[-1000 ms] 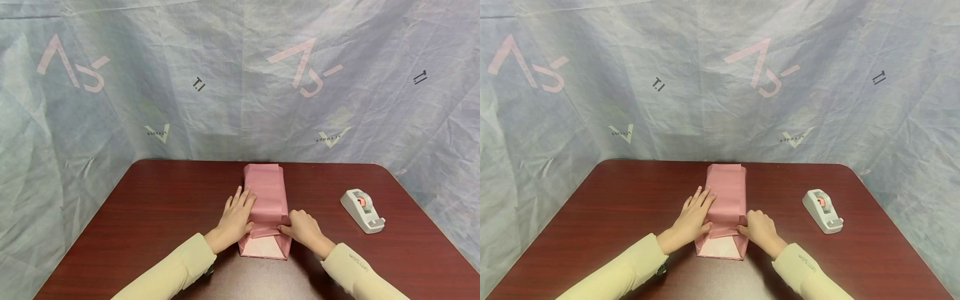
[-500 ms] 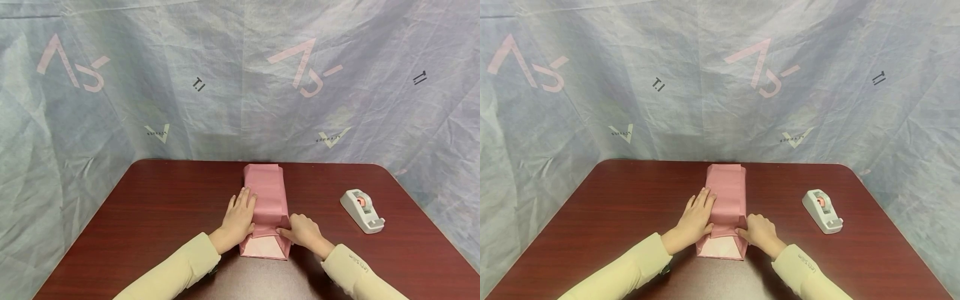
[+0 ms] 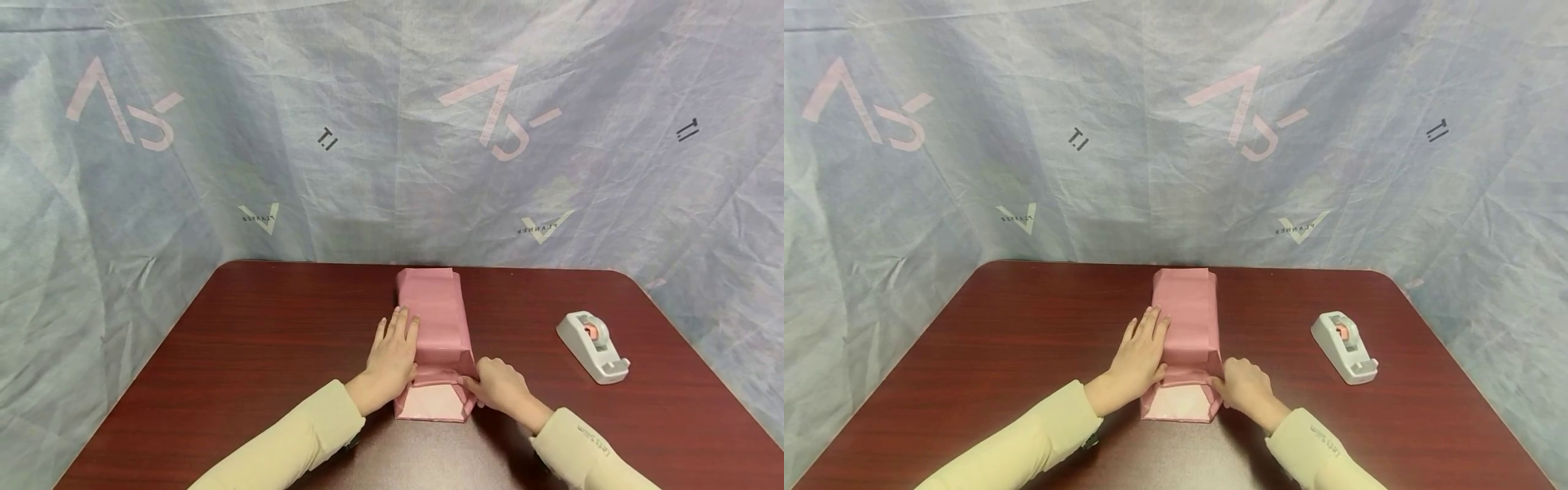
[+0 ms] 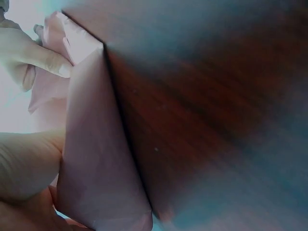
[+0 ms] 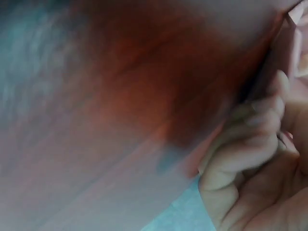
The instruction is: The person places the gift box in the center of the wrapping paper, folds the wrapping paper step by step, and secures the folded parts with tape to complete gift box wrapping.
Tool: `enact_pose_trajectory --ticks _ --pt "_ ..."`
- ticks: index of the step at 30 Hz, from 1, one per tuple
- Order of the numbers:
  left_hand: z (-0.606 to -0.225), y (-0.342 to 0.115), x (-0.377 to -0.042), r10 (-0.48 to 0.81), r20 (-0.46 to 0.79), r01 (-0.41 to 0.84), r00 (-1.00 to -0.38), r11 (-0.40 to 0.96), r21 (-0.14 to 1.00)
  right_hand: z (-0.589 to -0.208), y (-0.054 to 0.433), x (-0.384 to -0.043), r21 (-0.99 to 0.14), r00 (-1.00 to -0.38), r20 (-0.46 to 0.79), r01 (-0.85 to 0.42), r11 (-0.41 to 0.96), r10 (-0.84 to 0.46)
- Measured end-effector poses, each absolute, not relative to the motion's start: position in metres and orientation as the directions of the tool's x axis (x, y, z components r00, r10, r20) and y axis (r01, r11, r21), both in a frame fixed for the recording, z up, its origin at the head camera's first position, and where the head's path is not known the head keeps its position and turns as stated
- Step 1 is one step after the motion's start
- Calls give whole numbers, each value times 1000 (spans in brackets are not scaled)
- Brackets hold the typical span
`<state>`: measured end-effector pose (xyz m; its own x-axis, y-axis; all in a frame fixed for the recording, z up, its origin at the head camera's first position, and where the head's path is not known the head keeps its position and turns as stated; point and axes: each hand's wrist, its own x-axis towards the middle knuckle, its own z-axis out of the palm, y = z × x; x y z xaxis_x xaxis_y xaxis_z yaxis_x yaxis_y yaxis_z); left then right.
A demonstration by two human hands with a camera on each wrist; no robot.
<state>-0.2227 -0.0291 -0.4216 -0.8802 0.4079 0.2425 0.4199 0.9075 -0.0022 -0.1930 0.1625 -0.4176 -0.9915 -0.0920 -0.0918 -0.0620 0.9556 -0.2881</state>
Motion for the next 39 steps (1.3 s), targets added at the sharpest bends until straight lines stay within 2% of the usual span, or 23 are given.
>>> enact_pose_trajectory --ticks 6,13,26,35,39 --pt "-421 -29 -222 407 228 411 -885 911 -29 -420 159 -190 -247 -993 5 -119 962 -122" --pt "-420 -30 -222 418 222 417 -881 907 -55 -422 162 -190 -349 -991 -90 -62 935 -99" --pt "-423 -29 -224 428 273 416 -861 903 -103 -419 163 -196 -398 -986 -124 -52 916 -110" --pt "-423 -27 -225 419 299 404 -857 908 -115 -419 160 -200 -362 -993 -83 -51 931 -86" --pt "-424 -28 -226 422 300 406 -856 906 -117 -418 159 -202 -382 -989 -99 -64 922 -110"
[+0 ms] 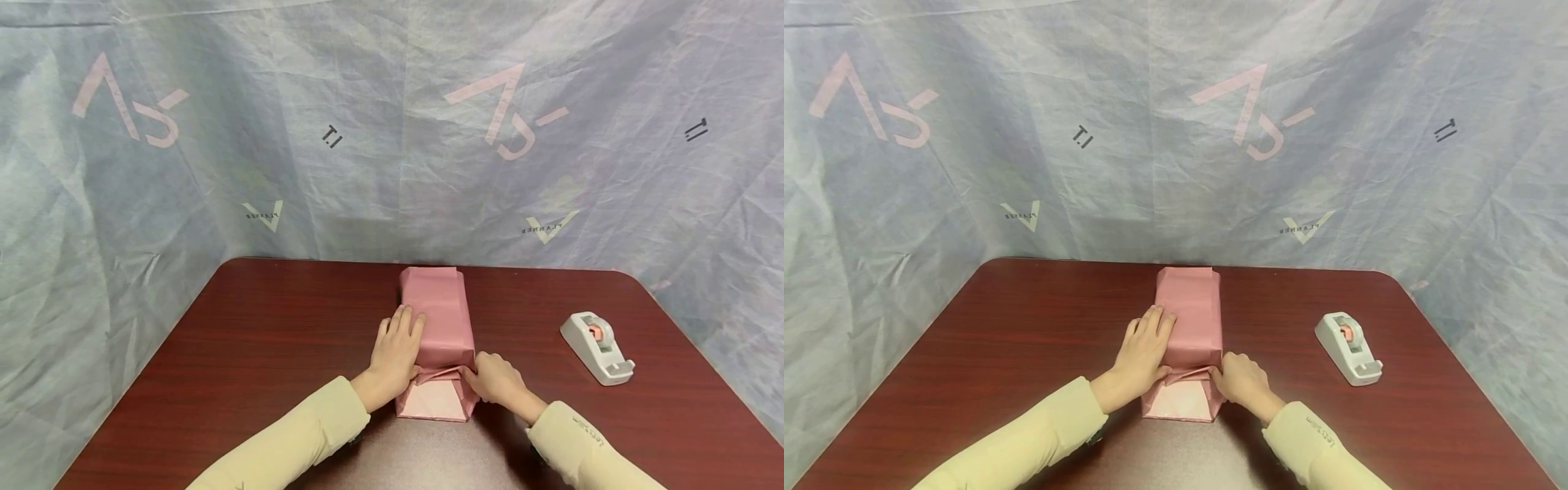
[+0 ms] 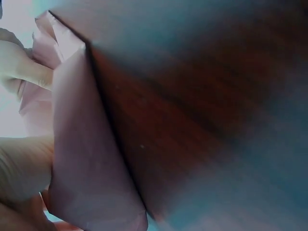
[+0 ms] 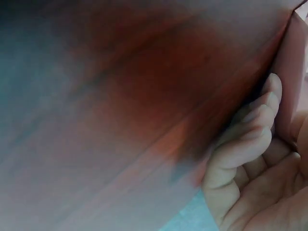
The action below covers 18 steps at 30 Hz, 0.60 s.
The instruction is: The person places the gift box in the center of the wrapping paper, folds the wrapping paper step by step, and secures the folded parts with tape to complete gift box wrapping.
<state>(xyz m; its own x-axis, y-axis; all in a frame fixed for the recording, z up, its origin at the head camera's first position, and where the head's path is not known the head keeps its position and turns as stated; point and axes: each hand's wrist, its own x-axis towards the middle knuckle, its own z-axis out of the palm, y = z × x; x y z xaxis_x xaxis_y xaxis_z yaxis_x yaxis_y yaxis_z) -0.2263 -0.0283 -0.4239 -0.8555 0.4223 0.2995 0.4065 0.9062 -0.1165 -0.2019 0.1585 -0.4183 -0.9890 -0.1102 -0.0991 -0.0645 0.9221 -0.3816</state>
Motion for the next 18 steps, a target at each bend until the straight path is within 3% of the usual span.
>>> enact_pose_trajectory --ticks 6,18 --pt "-423 -30 -226 426 286 411 -859 905 -114 -413 163 -205 -459 -978 -168 -33 888 -123" --pt "-424 -30 -226 432 291 420 -854 902 -106 -411 161 -211 -459 -980 -163 -31 888 -118"
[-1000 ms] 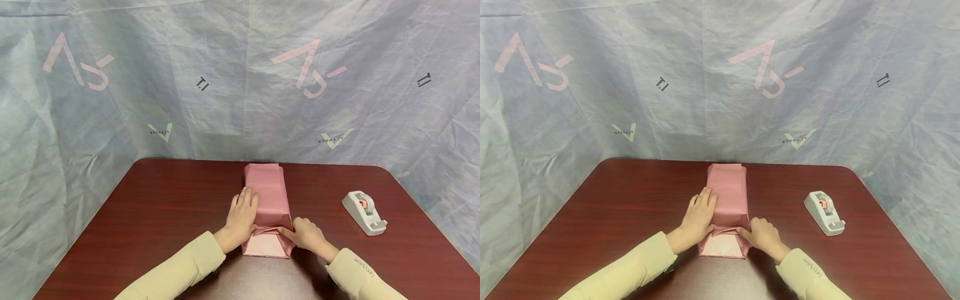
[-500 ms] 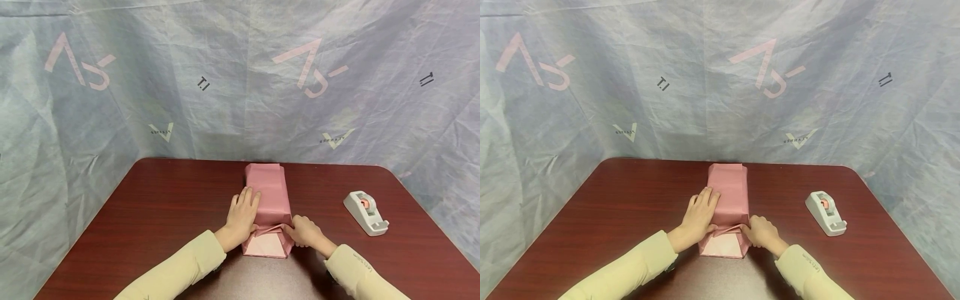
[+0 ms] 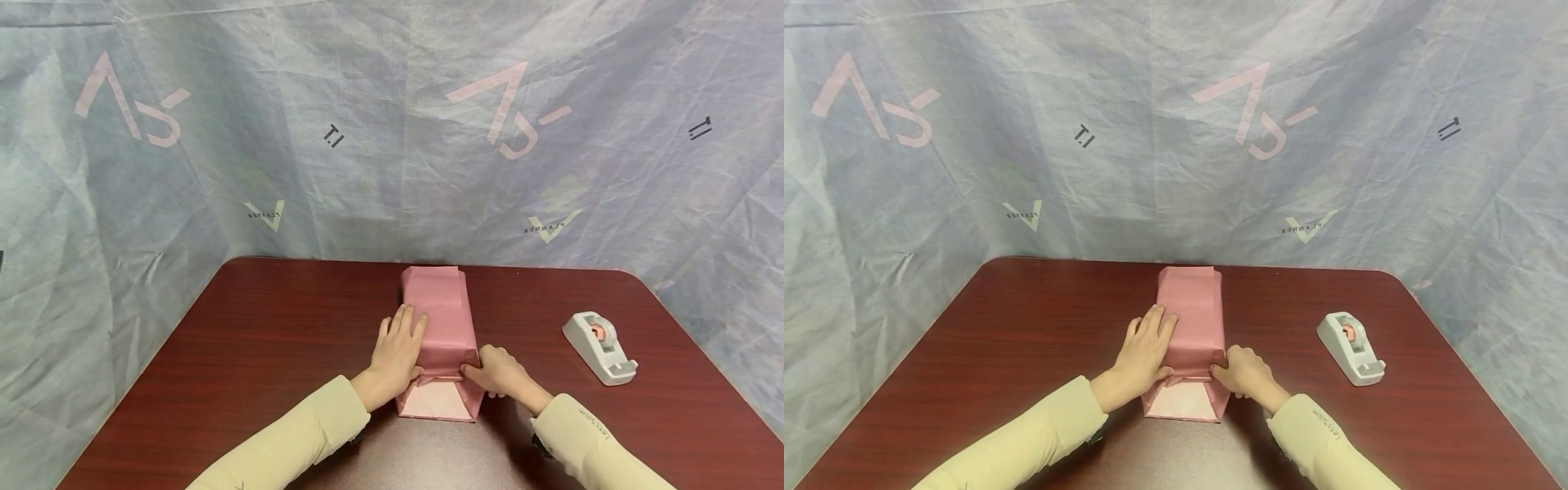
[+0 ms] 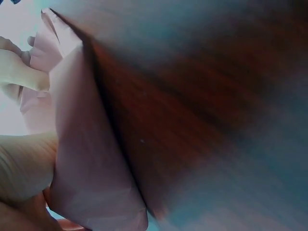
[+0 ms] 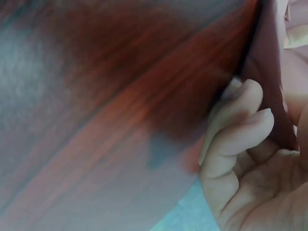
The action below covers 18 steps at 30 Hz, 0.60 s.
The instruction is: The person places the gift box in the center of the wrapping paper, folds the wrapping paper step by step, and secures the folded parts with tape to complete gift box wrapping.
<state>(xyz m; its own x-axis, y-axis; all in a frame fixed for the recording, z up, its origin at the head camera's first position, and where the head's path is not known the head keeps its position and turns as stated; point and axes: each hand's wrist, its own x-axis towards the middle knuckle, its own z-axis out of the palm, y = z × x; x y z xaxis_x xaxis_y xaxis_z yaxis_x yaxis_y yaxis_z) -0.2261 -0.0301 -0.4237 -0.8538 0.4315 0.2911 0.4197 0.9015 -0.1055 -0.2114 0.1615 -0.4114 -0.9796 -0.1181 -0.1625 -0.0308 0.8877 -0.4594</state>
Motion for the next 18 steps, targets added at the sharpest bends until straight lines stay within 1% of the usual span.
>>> enact_pose_trajectory --ticks 8,13,18 --pt "-424 -30 -226 429 282 415 -858 903 -112 -414 158 -209 -465 -981 -128 -67 883 -142" --pt "-424 -29 -226 430 285 418 -856 902 -106 -413 162 -206 -432 -980 -147 -58 900 -133" --pt "-424 -30 -226 433 285 416 -855 901 -119 -415 163 -204 -431 -980 -151 -52 901 -129"
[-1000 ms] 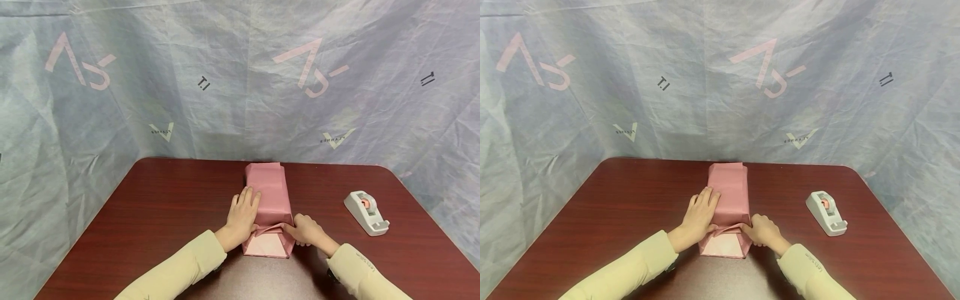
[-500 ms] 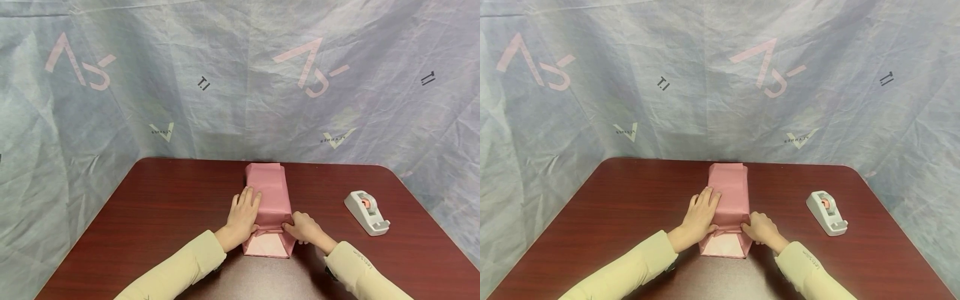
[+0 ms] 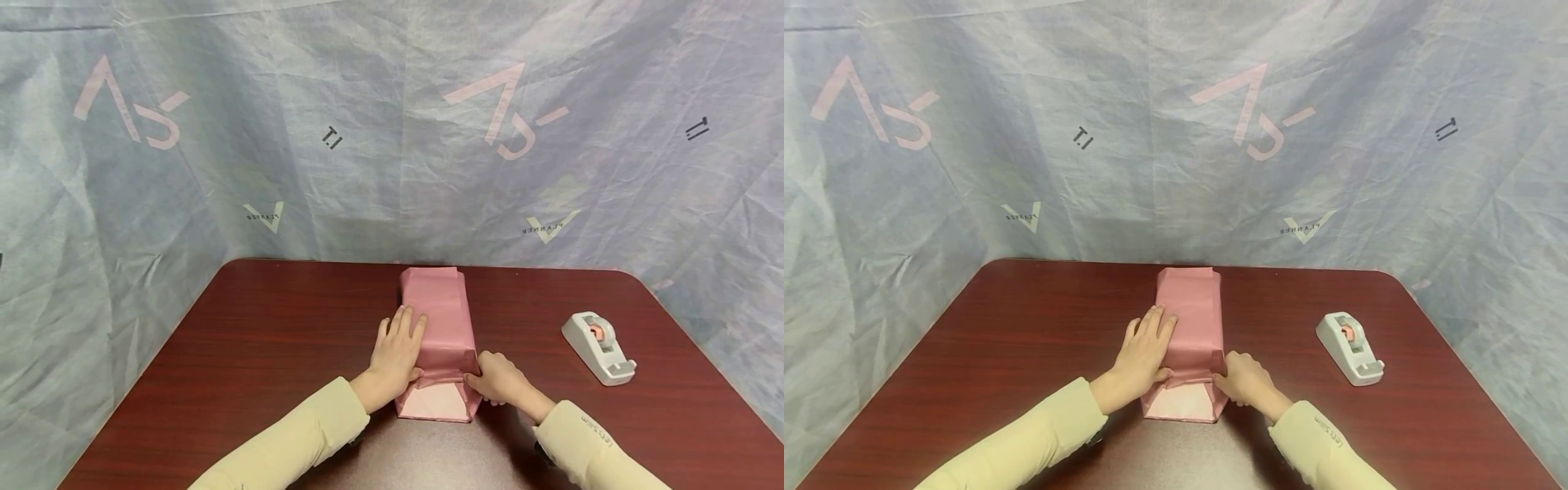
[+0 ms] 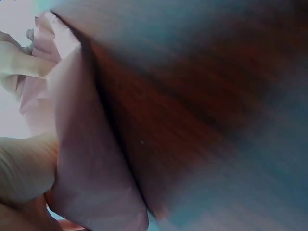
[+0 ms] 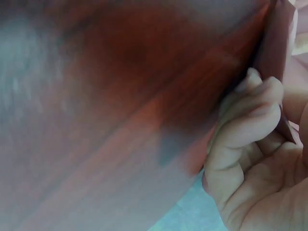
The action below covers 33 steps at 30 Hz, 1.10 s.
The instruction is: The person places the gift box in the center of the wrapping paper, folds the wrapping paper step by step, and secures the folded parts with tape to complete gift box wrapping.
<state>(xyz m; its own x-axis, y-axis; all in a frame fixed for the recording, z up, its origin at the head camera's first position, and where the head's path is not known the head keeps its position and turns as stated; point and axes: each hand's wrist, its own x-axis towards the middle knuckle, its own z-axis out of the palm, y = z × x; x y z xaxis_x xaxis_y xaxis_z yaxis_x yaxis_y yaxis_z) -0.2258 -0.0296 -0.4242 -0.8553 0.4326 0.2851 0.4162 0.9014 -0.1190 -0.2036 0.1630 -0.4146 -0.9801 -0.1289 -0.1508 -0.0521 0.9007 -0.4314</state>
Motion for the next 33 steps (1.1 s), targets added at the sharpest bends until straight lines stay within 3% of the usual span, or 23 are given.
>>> enact_pose_trajectory --ticks 4,8,15,23,26,33 --pt "-425 -30 -226 433 284 416 -856 901 -121 -415 165 -204 -476 -975 -141 -86 875 -172" --pt "-425 -31 -226 436 289 421 -852 900 -114 -410 175 -205 -571 -936 -144 -187 800 -322" --pt "-425 -32 -226 437 279 440 -855 896 -57 -404 201 -214 -712 -771 -162 -340 614 -615" --pt "-424 -33 -228 444 271 454 -854 890 -28 -402 220 -221 -780 -564 -101 -466 417 -820" --pt "-425 -34 -228 446 274 457 -852 889 -29 -405 220 -222 -727 -582 -47 -538 427 -812" --pt "-424 -34 -228 440 267 451 -857 892 -24 -415 210 -222 -535 -740 118 -609 585 -663"
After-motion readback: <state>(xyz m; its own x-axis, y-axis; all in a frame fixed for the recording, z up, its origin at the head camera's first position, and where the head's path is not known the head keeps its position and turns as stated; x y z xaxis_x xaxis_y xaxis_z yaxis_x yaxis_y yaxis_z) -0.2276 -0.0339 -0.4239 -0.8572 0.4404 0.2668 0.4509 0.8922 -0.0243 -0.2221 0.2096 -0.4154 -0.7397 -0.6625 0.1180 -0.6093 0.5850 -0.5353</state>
